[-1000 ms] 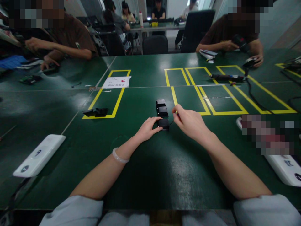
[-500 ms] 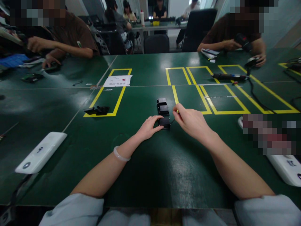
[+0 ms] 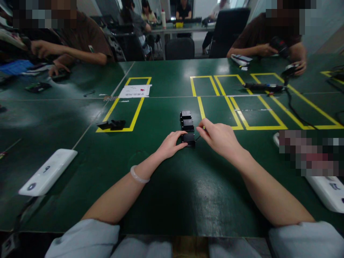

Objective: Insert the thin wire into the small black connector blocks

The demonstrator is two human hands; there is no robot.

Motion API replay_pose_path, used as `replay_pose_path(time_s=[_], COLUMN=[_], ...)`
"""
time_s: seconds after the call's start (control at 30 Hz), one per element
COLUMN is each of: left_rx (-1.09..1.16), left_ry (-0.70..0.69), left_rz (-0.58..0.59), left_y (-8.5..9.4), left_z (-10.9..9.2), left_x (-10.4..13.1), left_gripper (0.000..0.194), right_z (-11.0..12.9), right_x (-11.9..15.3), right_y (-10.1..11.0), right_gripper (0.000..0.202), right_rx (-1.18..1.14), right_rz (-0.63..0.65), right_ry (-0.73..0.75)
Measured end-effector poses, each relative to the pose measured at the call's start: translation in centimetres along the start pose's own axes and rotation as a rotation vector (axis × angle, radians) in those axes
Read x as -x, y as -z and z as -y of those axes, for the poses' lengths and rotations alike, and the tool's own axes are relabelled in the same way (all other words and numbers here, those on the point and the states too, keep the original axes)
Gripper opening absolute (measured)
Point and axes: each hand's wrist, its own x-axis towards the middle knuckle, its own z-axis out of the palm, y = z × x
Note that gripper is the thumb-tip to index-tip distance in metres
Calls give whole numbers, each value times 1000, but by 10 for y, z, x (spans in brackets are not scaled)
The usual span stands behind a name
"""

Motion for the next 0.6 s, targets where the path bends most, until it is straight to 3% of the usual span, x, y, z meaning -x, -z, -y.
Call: replay_pose_path(time_s=[0.27, 0.6], left_rx=[-1, 0], left_ry=[10, 6], left_rz=[6, 3], left_y=[0, 0], left_z=[0, 1], left_x=[0, 0], left_gripper=[41, 41], right_z=[-1, -1], right_x=[1, 1], right_y=[0, 0], right_gripper=[33, 35], right_rx=[-89, -9], right_rz=[-25, -2], right_ry=[15, -15])
